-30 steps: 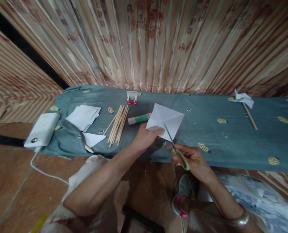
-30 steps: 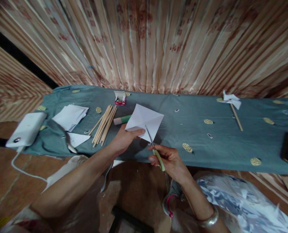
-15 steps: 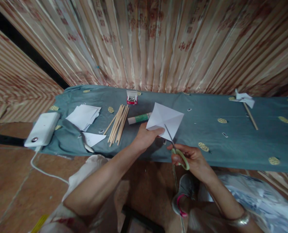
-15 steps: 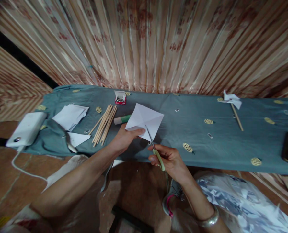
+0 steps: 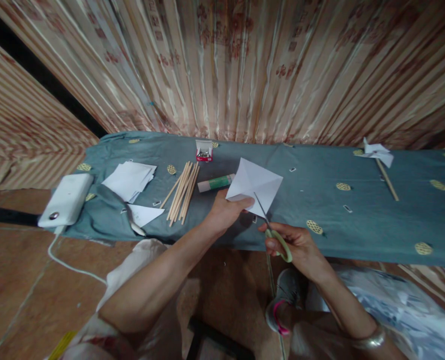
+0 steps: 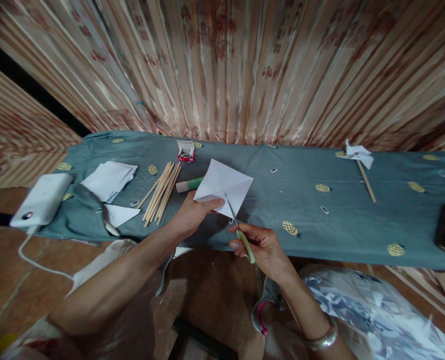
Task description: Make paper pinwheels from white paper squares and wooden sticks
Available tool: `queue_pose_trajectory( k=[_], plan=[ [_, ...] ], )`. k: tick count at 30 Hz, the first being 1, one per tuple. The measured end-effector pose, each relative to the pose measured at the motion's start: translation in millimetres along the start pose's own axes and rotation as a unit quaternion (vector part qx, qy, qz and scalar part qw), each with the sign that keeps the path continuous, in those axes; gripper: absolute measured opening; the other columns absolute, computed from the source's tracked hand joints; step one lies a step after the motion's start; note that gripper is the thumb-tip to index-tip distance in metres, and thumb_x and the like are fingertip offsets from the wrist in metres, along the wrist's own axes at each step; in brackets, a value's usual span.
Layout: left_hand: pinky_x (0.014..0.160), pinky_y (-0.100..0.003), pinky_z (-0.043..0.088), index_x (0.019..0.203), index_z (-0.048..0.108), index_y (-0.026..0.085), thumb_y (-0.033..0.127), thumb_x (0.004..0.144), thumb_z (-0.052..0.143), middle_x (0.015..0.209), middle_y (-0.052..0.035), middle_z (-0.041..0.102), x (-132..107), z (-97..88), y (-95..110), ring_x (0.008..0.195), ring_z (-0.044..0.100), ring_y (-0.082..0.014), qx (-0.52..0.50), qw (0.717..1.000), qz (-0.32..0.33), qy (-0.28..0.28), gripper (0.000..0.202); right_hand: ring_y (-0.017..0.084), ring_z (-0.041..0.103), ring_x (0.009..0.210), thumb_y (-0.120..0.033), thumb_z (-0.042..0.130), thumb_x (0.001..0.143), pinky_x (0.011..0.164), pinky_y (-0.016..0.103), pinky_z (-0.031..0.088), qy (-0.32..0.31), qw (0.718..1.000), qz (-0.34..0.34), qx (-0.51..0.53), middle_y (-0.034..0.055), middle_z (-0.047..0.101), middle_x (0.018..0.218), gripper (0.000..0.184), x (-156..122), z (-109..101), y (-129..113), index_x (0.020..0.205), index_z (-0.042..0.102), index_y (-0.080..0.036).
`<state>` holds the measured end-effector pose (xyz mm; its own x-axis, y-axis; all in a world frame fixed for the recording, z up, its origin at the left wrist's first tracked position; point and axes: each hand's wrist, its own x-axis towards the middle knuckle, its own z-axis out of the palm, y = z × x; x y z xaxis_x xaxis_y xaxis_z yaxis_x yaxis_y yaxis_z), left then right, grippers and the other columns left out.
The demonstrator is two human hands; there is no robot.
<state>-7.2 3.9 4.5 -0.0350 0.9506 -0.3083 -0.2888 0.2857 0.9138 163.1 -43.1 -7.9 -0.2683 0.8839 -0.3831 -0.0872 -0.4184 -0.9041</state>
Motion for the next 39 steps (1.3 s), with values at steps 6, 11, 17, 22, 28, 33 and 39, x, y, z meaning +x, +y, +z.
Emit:
queue_pose_trajectory(
  k=[6,11,17,22,28,33,39],
  plan=[
    [0.061,-0.026,0.045,0.067,0.068,0.013,0.018,0.053,0.073,0.067,-0.0027,0.069,2.9,-0.6,-0.2,0.062,0.059,-0.0147,-0.011,1.000,0.003,-0.002,0.016,0.006,0.049,0.046,-0.047,0.086,0.055,0.045,0.018,0.039,-0.032,0.999,-0.011,-0.017,-0.0042,0.060,0.051,0.040,3.2,-1.6,5.8,0.082,0.074,-0.019],
    [0.057,-0.026,0.045,0.068,0.068,0.013,0.021,0.048,0.075,0.066,-0.0022,0.068,10.6,-5.4,4.5,0.060,0.058,-0.0153,-0.040,0.999,0.025,0.023,0.023,0.007,0.050,0.048,-0.050,0.085,0.056,0.048,0.020,0.040,-0.060,0.998,-0.012,-0.032,-0.0039,0.061,0.054,0.046,4.6,-3.1,11.1,0.087,0.072,-0.019],
    [0.058,-0.027,0.045,0.064,0.068,0.014,0.024,0.047,0.076,0.063,-0.0029,0.068,16.5,-14.2,7.9,0.060,0.059,-0.0168,-0.036,0.998,0.037,0.041,0.021,0.010,0.051,0.053,-0.055,0.081,0.060,0.052,0.023,0.041,-0.030,0.997,-0.027,-0.064,-0.0023,0.061,0.057,0.050,6.6,-12.5,11.2,0.091,0.071,-0.017],
    [0.064,-0.028,0.045,0.065,0.070,0.014,0.022,0.051,0.075,0.066,-0.0033,0.070,9.0,-14.9,6.6,0.062,0.060,-0.0167,0.003,0.999,0.022,0.043,0.017,0.013,0.056,0.057,-0.057,0.079,0.062,0.055,0.025,0.043,0.054,0.994,-0.075,-0.054,0.0009,0.067,0.065,0.050,15.3,-22.4,5.3,0.093,0.070,-0.019],
    [0.067,-0.028,0.046,0.067,0.071,0.015,0.023,0.055,0.075,0.069,-0.0036,0.071,3.8,-9.1,5.0,0.066,0.061,-0.0180,0.018,1.000,0.022,0.009,0.015,0.014,0.057,0.059,-0.056,0.077,0.066,0.056,0.025,0.042,0.110,0.987,-0.114,0.001,0.0028,0.070,0.070,0.047,26.4,-34.3,0.2,0.094,0.070,-0.019],
    [0.069,-0.028,0.046,0.073,0.073,0.014,0.028,0.058,0.077,0.071,-0.0045,0.072,7.0,-5.9,-1.4,0.067,0.060,-0.0180,0.008,0.999,0.027,-0.044,0.021,0.013,0.056,0.059,-0.056,0.080,0.062,0.057,0.024,0.041,0.129,0.983,-0.123,0.037,0.0006,0.069,0.067,0.047,31.9,-38.5,-3.3,0.093,0.071,-0.021],
    [0.055,-0.024,0.037,0.063,0.073,0.013,0.034,0.056,0.079,0.059,-0.0023,0.066,10.8,-5.3,-15.4,0.053,0.052,-0.0128,0.041,0.996,-0.023,-0.070,0.023,0.010,0.049,0.056,-0.051,0.083,0.059,0.054,0.022,0.039,0.148,0.979,-0.135,0.036,-0.0030,0.061,0.063,0.045,39.0,-35.9,-3.4,0.090,0.072,-0.021]
  ],
)
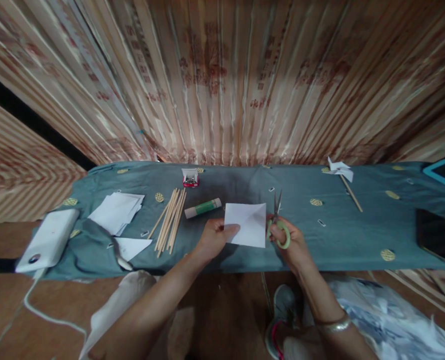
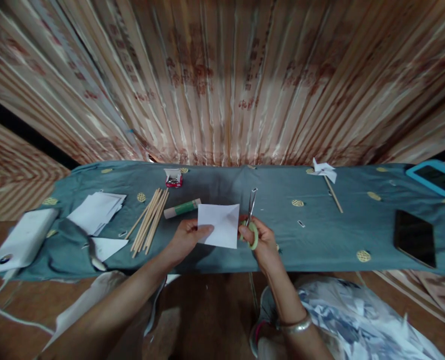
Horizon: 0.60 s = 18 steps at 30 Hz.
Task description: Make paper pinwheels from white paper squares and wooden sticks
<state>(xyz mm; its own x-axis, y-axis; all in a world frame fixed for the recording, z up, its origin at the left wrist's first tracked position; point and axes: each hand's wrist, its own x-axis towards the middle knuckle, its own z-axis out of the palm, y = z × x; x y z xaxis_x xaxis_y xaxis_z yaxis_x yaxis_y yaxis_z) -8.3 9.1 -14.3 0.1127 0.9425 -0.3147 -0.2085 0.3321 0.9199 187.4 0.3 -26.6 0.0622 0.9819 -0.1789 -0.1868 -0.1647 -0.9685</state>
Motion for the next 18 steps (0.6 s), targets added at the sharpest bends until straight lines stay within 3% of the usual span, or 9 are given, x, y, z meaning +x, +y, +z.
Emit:
queue_pose_trajectory(
  k=[5,12,18],
  plan=[
    [0.056,-0.024,0.039,0.066,0.074,0.012,0.032,0.054,0.080,0.058,-0.0021,0.067,1.4,5.1,-1.0,0.052,0.053,-0.0128,-0.001,1.000,-0.007,-0.006,0.023,0.013,0.057,0.064,-0.039,0.087,0.054,0.061,0.024,0.046,-0.009,0.999,0.026,0.024,-0.0011,0.070,0.076,0.042,1.2,5.6,-1.3,0.088,0.071,-0.022],
    [0.055,-0.025,0.039,0.064,0.073,0.012,0.037,0.055,0.083,0.058,-0.0019,0.066,-1.0,12.6,4.5,0.053,0.053,-0.0129,-0.024,0.999,-0.013,0.019,0.029,0.013,0.056,0.061,-0.032,0.089,0.047,0.061,0.025,0.048,0.020,0.997,0.042,0.067,-0.0029,0.068,0.067,0.039,0.3,13.6,-3.7,0.079,0.070,-0.021],
    [0.077,-0.026,0.048,0.082,0.074,0.011,0.038,0.057,0.085,0.080,-0.0071,0.072,-4.5,18.3,5.9,0.076,0.063,-0.0150,-0.193,0.979,-0.062,-0.017,0.038,0.008,0.050,0.055,-0.031,0.088,0.049,0.056,0.023,0.043,0.096,0.988,0.032,0.113,-0.0055,0.066,0.064,0.033,2.4,19.7,-6.4,0.072,0.067,-0.020]
  ],
)
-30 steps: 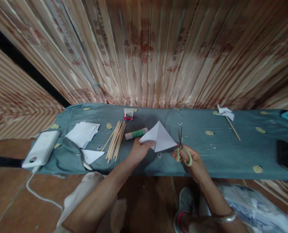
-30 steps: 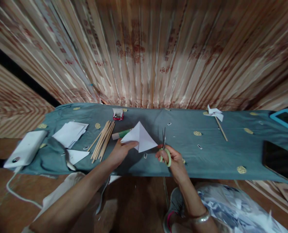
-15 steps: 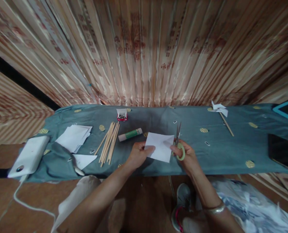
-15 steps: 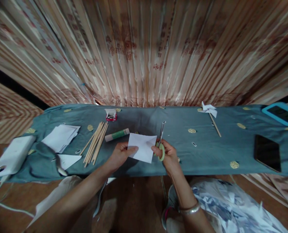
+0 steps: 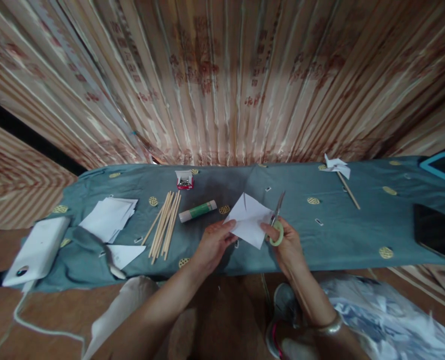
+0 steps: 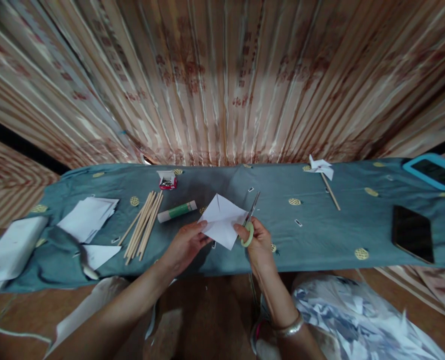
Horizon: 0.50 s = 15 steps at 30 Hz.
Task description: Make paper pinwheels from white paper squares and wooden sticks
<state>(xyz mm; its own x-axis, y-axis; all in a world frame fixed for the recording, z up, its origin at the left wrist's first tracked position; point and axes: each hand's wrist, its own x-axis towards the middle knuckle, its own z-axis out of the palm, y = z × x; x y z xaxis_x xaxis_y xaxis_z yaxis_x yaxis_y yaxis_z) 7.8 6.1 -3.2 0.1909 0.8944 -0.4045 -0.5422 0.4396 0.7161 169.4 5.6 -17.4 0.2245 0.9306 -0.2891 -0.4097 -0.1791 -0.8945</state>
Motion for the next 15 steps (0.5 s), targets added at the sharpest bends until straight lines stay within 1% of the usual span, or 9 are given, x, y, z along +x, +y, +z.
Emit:
queue_pose_trajectory(
  k=[3,6,8,10,13,15],
  plan=[
    [0.076,-0.025,0.049,0.084,0.073,0.012,0.035,0.058,0.086,0.085,-0.0069,0.072,-0.5,3.6,-4.8,0.078,0.064,-0.0144,-0.045,0.999,-0.026,0.000,0.037,0.010,0.054,0.058,-0.031,0.088,0.049,0.059,0.024,0.045,0.007,1.000,-0.004,0.010,-0.0043,0.068,0.068,0.033,0.3,3.4,1.2,0.073,0.067,-0.020],
    [0.073,-0.027,0.050,0.087,0.071,0.015,0.038,0.060,0.085,0.088,-0.0068,0.073,-0.8,8.4,-9.7,0.080,0.066,-0.0172,-0.051,0.999,-0.017,0.008,0.039,0.011,0.056,0.059,-0.032,0.088,0.049,0.061,0.027,0.047,-0.006,1.000,0.000,0.005,-0.0038,0.069,0.070,0.035,-0.8,7.5,4.0,0.074,0.067,-0.021],
    [0.074,-0.029,0.052,0.092,0.070,0.017,0.039,0.062,0.084,0.093,-0.0072,0.074,-0.5,11.2,-10.9,0.086,0.067,-0.0210,-0.049,0.999,-0.006,0.021,0.039,0.012,0.056,0.060,-0.034,0.089,0.049,0.062,0.027,0.047,-0.023,1.000,0.004,-0.001,-0.0035,0.069,0.070,0.036,-2.0,9.8,6.1,0.076,0.068,-0.022],
    [0.077,-0.032,0.053,0.095,0.070,0.017,0.040,0.063,0.083,0.098,-0.0083,0.074,0.4,12.5,-9.3,0.091,0.068,-0.0242,-0.047,0.998,0.003,0.034,0.041,0.011,0.054,0.058,-0.037,0.088,0.050,0.060,0.025,0.046,-0.043,0.999,0.003,-0.010,-0.0036,0.068,0.068,0.036,-3.5,10.4,7.8,0.075,0.067,-0.022],
    [0.079,-0.035,0.054,0.094,0.069,0.014,0.040,0.060,0.084,0.097,-0.0104,0.074,3.2,10.5,-2.4,0.092,0.068,-0.0257,-0.046,0.997,0.023,0.050,0.046,0.010,0.050,0.055,-0.047,0.084,0.059,0.055,0.023,0.042,-0.075,0.996,0.000,-0.037,-0.0018,0.064,0.062,0.034,-7.5,6.5,9.6,0.070,0.065,-0.020],
    [0.079,-0.035,0.054,0.095,0.068,0.013,0.039,0.060,0.084,0.097,-0.0104,0.074,5.5,6.9,3.8,0.092,0.068,-0.0251,-0.051,0.996,0.041,0.059,0.047,0.011,0.052,0.056,-0.053,0.078,0.066,0.054,0.024,0.040,-0.109,0.992,0.008,-0.062,0.0012,0.066,0.065,0.037,-12.3,1.5,10.5,0.076,0.067,-0.019]
  ],
)
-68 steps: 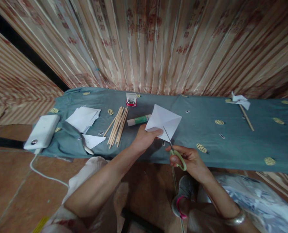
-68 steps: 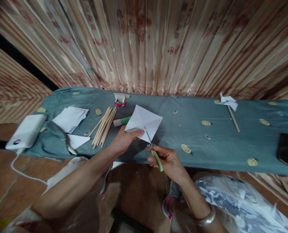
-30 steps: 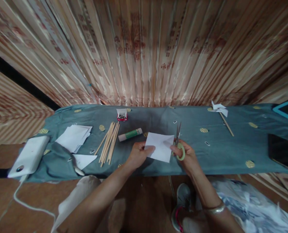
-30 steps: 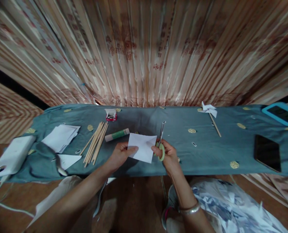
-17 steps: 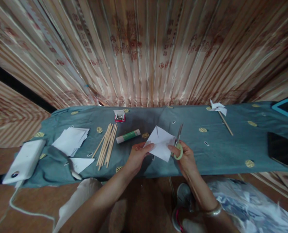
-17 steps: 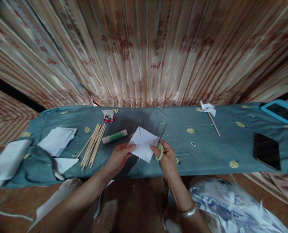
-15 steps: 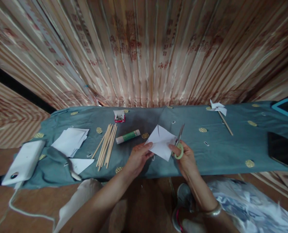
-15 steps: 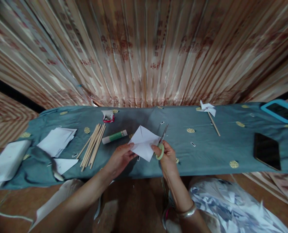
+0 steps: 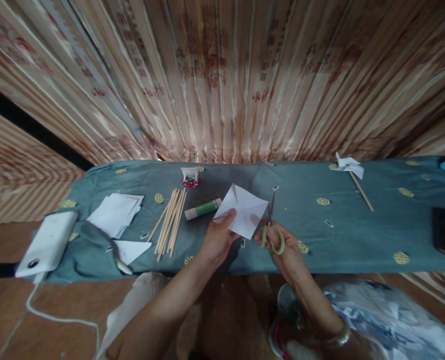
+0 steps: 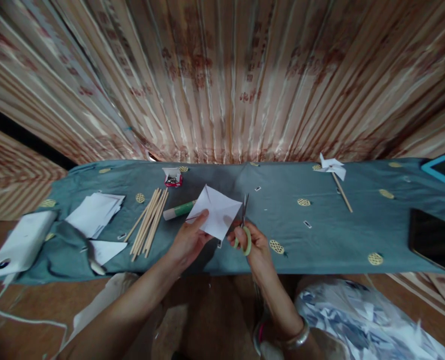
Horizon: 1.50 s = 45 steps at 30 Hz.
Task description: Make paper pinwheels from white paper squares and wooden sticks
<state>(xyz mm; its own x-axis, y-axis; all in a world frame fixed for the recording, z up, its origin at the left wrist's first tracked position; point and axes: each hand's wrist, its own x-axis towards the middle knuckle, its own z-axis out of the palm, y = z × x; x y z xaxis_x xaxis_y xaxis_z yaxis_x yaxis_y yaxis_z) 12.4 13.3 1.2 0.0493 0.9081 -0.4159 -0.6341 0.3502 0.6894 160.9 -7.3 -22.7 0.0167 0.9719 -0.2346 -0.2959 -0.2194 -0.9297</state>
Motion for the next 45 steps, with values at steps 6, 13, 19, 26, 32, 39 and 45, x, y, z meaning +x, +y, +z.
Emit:
queue_pose_trajectory(
  k=[6,13,19,26,32,39,45],
  plan=[
    [0.072,-0.028,0.054,0.093,0.067,0.013,0.033,0.065,0.082,0.089,-0.0060,0.073,7.3,-9.9,16.4,0.079,0.067,-0.0174,-0.029,0.999,0.020,0.034,0.038,0.016,0.059,0.069,-0.060,0.073,0.070,0.065,0.027,0.046,-0.172,0.981,0.056,-0.063,0.0044,0.069,0.078,0.049,-23.8,-4.9,5.4,0.099,0.067,-0.021],
    [0.065,-0.026,0.053,0.089,0.065,0.015,0.034,0.069,0.080,0.072,-0.0010,0.070,5.9,-12.2,21.3,0.067,0.066,-0.0150,-0.030,0.999,0.011,0.019,0.031,0.014,0.056,0.068,-0.060,0.072,0.071,0.061,0.024,0.042,-0.228,0.963,0.095,-0.107,0.0031,0.066,0.079,0.051,-32.9,-1.1,10.0,0.104,0.068,-0.021],
    [0.054,-0.022,0.048,0.086,0.064,0.015,0.032,0.069,0.079,0.069,-0.0003,0.068,5.9,-10.3,19.3,0.060,0.064,-0.0134,-0.034,0.999,0.008,0.012,0.029,0.013,0.053,0.065,-0.060,0.070,0.072,0.060,0.023,0.041,-0.231,0.962,0.077,-0.125,0.0019,0.064,0.074,0.049,-29.6,-3.5,11.0,0.099,0.068,-0.019],
    [0.063,-0.026,0.055,0.088,0.063,0.012,0.019,0.080,0.070,0.071,-0.0024,0.070,4.8,-7.4,23.3,0.060,0.066,-0.0134,-0.071,0.997,-0.023,0.032,0.013,0.013,0.051,0.062,-0.059,0.071,0.071,0.057,0.024,0.040,-0.225,0.963,0.078,-0.123,0.0011,0.061,0.071,0.049,-29.4,-5.3,13.7,0.098,0.068,-0.019],
    [0.069,-0.028,0.057,0.090,0.064,0.014,0.017,0.087,0.060,0.073,-0.0025,0.071,5.4,-7.4,24.4,0.063,0.066,-0.0134,-0.087,0.995,-0.037,0.035,0.005,0.012,0.049,0.062,-0.059,0.072,0.071,0.057,0.024,0.039,-0.221,0.963,0.078,-0.130,0.0009,0.060,0.071,0.050,-29.4,-4.8,9.9,0.099,0.066,-0.019],
    [0.068,-0.026,0.057,0.088,0.066,0.012,0.014,0.083,0.064,0.077,-0.0045,0.072,2.0,-4.1,22.1,0.064,0.067,-0.0134,-0.088,0.995,-0.039,0.041,0.006,0.011,0.046,0.059,-0.057,0.073,0.069,0.054,0.023,0.038,-0.211,0.968,0.074,-0.118,-0.0007,0.057,0.067,0.049,-28.9,-4.3,12.0,0.097,0.067,-0.018],
    [0.071,-0.030,0.057,0.088,0.066,0.012,0.016,0.083,0.065,0.078,-0.0042,0.073,0.3,-2.7,21.8,0.064,0.067,-0.0141,-0.081,0.995,-0.044,0.041,0.006,0.012,0.049,0.060,-0.057,0.073,0.070,0.055,0.023,0.039,-0.209,0.968,0.067,-0.121,-0.0002,0.059,0.068,0.046,-27.7,-2.6,11.1,0.095,0.067,-0.019]
  ],
)
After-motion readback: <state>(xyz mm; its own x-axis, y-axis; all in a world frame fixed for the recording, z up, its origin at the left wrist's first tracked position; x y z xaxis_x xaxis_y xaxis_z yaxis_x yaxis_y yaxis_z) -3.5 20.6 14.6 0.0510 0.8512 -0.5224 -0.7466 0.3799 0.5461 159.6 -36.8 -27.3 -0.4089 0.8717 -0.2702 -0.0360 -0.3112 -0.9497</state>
